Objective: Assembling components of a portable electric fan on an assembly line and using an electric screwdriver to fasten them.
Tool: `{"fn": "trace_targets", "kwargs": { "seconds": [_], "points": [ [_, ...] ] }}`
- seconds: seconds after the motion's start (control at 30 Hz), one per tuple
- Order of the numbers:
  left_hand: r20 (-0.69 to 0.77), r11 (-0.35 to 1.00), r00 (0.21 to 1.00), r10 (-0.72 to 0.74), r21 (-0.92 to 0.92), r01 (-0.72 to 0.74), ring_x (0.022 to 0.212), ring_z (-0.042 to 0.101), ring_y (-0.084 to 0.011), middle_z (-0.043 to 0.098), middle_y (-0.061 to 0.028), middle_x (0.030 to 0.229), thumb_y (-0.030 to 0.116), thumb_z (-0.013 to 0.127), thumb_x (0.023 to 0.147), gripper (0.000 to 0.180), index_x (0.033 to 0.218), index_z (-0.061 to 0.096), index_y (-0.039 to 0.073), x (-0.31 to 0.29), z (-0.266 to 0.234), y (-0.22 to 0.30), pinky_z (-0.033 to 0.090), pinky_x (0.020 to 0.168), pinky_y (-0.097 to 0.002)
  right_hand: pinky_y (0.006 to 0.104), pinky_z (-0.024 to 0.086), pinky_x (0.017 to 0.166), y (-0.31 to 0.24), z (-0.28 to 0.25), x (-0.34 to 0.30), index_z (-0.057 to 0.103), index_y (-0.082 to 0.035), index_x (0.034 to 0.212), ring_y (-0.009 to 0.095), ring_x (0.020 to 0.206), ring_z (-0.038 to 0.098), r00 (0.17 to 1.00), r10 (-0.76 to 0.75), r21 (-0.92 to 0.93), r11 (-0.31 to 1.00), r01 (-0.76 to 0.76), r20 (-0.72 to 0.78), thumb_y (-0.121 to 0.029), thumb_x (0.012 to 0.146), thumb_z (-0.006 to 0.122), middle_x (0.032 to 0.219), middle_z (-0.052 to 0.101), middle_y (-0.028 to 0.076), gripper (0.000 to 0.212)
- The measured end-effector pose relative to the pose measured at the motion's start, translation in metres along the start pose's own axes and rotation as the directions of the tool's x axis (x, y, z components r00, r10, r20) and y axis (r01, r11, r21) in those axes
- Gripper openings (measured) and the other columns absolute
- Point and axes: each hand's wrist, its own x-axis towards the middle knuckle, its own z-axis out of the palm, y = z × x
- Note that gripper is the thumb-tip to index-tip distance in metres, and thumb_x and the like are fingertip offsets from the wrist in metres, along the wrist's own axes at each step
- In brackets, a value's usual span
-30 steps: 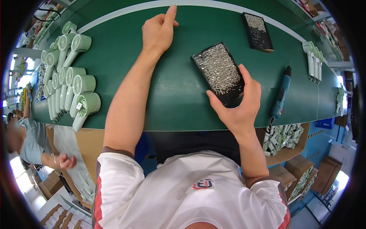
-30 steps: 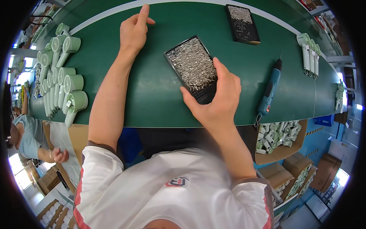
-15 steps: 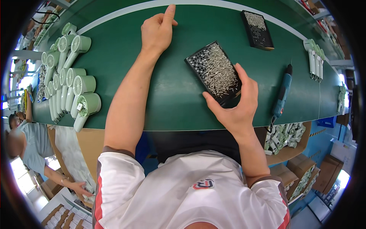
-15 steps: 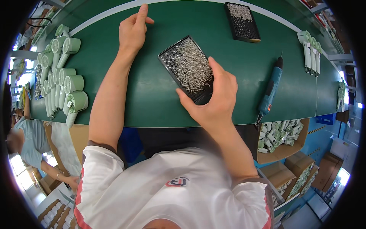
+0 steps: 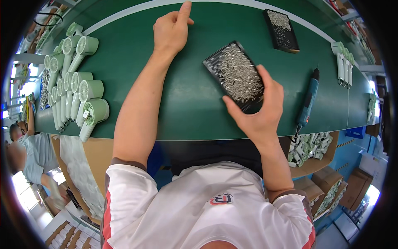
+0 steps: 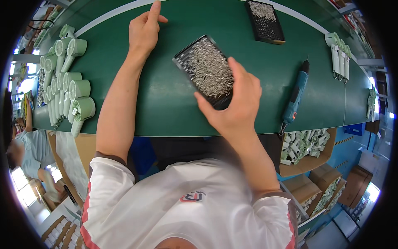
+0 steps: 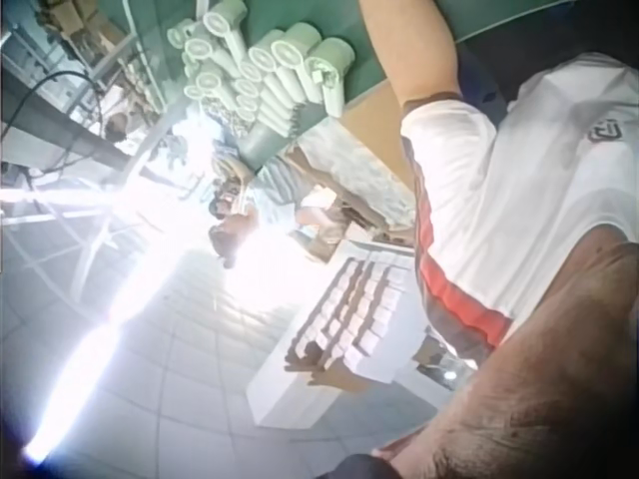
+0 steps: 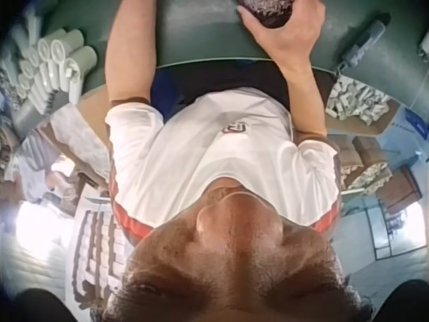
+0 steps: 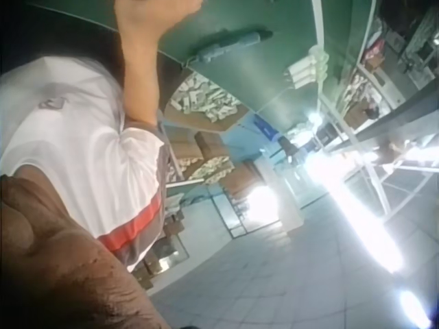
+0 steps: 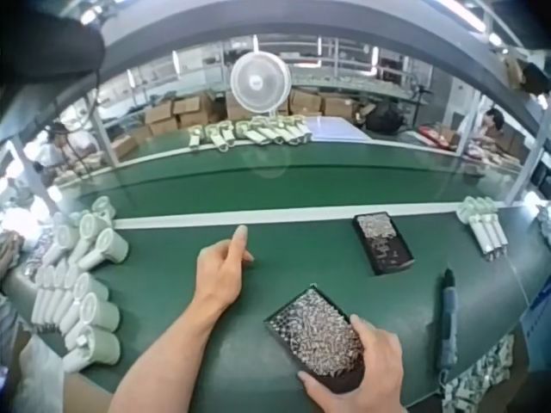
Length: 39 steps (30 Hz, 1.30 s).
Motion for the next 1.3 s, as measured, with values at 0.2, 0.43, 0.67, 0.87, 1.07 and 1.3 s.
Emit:
{"fn": "trace_targets", "kwargs": {
  "seconds": [0.2, 0.43, 0.67, 0.87, 1.07, 1.3],
  "points": [
    [0.0, 1.0, 1.0, -0.012, 0.012, 0.012, 0.068, 0.067, -0.0239, 0.069, -0.0167, 0.068, 0.054, 0.054, 0.103, 0.066, 0.077, 0.073, -0.003, 0.0, 0.0, -0.001, 0.051, 0.07, -0.038, 0.0367, 0.051, 0.086, -0.001, 0.004, -0.004, 0.055, 0.002, 0.139, 0.03, 0.103, 0.061, 1.0, -0.001, 0.032, 0.999, 0.001, 0.01, -0.02, 0.064, 0.096, 0.118, 0.063, 0.016, 0.088],
    [0.013, 0.999, 0.999, -0.036, 0.024, 0.036, 0.069, 0.067, -0.0236, 0.069, -0.0162, 0.068, 0.054, 0.054, 0.103, 0.066, 0.076, 0.073, -0.003, 0.001, 0.001, -0.001, 0.051, 0.07, -0.0383, 0.0353, 0.051, 0.085, 0.0, 0.004, -0.005, 0.054, 0.002, 0.141, 0.027, 0.104, 0.061, 0.998, 0.061, 0.055, 0.997, -0.061, 0.001, -0.019, 0.065, 0.096, 0.117, 0.063, 0.014, 0.089],
    [0.018, 0.999, 0.999, -0.036, 0.03, 0.036, 0.07, 0.068, -0.0253, 0.07, -0.0174, 0.07, 0.054, 0.053, 0.103, 0.066, 0.076, 0.073, -0.003, 0.0, 0.002, 0.001, 0.052, 0.072, -0.0385, 0.0361, 0.051, 0.086, 0.0, 0.004, -0.003, 0.053, 0.001, 0.142, 0.028, 0.103, 0.061, 0.998, 0.059, 0.03, 0.998, -0.058, -0.017, -0.021, 0.064, 0.097, 0.118, 0.062, 0.015, 0.092],
    [0.024, 0.999, 1.0, -0.004, 0.035, 0.003, 0.071, 0.069, -0.0271, 0.07, -0.019, 0.071, 0.054, 0.053, 0.103, 0.066, 0.077, 0.073, -0.004, 0.001, 0.001, 0.001, 0.052, 0.073, -0.0392, 0.0375, 0.051, 0.09, 0.005, 0.003, -0.001, 0.054, 0.001, 0.142, 0.03, 0.107, 0.061, 0.998, 0.036, -0.014, 0.999, -0.037, -0.043, -0.018, 0.065, 0.096, 0.12, 0.063, 0.016, 0.09],
    [0.02, 0.999, 1.0, -0.021, 0.033, 0.02, 0.071, 0.069, -0.0263, 0.07, -0.0186, 0.071, 0.054, 0.052, 0.103, 0.067, 0.077, 0.073, -0.004, 0.001, 0.001, 0.001, 0.052, 0.073, -0.0395, 0.0389, 0.051, 0.092, 0.001, 0.003, 0.0, 0.054, 0.002, 0.141, 0.031, 0.109, 0.061, 0.998, 0.058, 0.019, 0.998, -0.058, -0.014, -0.017, 0.063, 0.097, 0.122, 0.063, 0.016, 0.091],
    [0.024, 0.999, 1.0, -0.006, 0.046, 0.005, 0.07, 0.067, -0.0248, 0.069, -0.018, 0.069, 0.054, 0.052, 0.103, 0.068, 0.077, 0.073, -0.005, 0.001, 0.001, -0.001, 0.051, 0.072, -0.0393, 0.0399, 0.05, 0.094, -0.002, -0.007, 0.005, 0.054, 0.002, 0.14, 0.033, 0.109, 0.061, 0.997, 0.039, -0.043, 0.998, -0.036, 0.065, -0.016, 0.062, 0.096, 0.126, 0.065, 0.017, 0.091]
  ]
}}
